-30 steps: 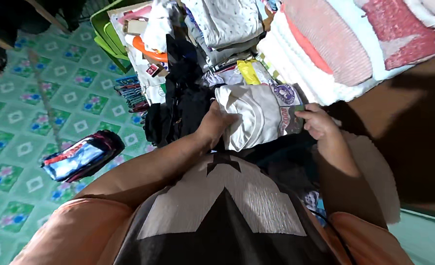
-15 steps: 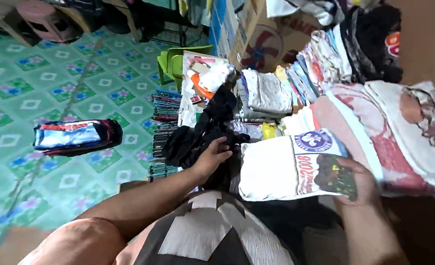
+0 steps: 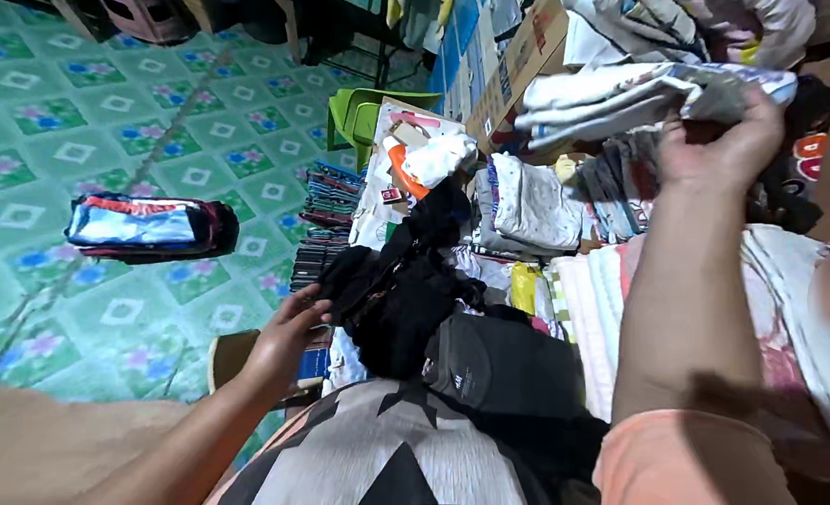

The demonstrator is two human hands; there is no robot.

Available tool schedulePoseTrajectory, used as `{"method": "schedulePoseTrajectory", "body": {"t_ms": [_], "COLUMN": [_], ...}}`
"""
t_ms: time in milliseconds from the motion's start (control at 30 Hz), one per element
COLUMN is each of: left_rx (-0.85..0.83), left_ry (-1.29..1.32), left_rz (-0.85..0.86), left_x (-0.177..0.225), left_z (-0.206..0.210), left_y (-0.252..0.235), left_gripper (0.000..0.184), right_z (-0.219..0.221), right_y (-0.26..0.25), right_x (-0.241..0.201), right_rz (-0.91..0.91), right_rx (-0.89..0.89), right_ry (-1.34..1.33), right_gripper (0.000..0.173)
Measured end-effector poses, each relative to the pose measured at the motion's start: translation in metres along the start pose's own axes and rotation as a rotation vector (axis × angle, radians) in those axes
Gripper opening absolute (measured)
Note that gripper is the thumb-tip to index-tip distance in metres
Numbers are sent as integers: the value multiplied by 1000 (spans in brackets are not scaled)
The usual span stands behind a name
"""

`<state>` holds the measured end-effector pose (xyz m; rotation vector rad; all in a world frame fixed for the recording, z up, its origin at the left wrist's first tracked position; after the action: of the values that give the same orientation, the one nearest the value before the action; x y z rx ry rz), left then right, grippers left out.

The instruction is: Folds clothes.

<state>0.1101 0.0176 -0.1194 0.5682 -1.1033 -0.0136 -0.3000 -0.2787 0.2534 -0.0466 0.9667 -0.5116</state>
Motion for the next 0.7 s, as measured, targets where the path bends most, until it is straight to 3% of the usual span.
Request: {"method": "schedulePoseTrajectory", "body": {"t_ms": [100,233,300,500,600,667,700], "left_rx": [90,130,137,37,-47,-89,-108], "left_ry": [-1,-37,-61,-148,-231,-269,-285], "left_rz": [-29,-93,-121,-99,-94,-89,-86], "left_x": [-21,-36,-38,-22,-12,-15,-17], "left_z": [-28,-38,-35,2,22,26,25], "left_y": [-1,3,2,-7,-4,-6,-8], "left_gripper": [48,48,48,52,55,56,57], "right_z": [-48,-152,-187,-177,-202,-207,-201], "right_y": [-3,44,67,65,85,102,113], "right_x": [67,171,199,184,159,129,113], "right_rz": [70,419,583,624,653,564,503], "right_rx": [12,275,368,281,419,410,306], "right_ry": [40,117,161,220,460,548,581], "right_gripper": [33,36,43,41,35,41,45]}}
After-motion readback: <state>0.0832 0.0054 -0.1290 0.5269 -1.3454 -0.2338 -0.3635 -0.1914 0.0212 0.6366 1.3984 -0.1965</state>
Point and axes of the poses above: each hand's wrist, its own y-axis away from the middle knuckle, its own z-axis out of the palm, x = y × z, the point moved 7 cm from there along -y, towards the middle knuckle, and after that the axes turned 1 degree about -x, right-handed, at the moved point
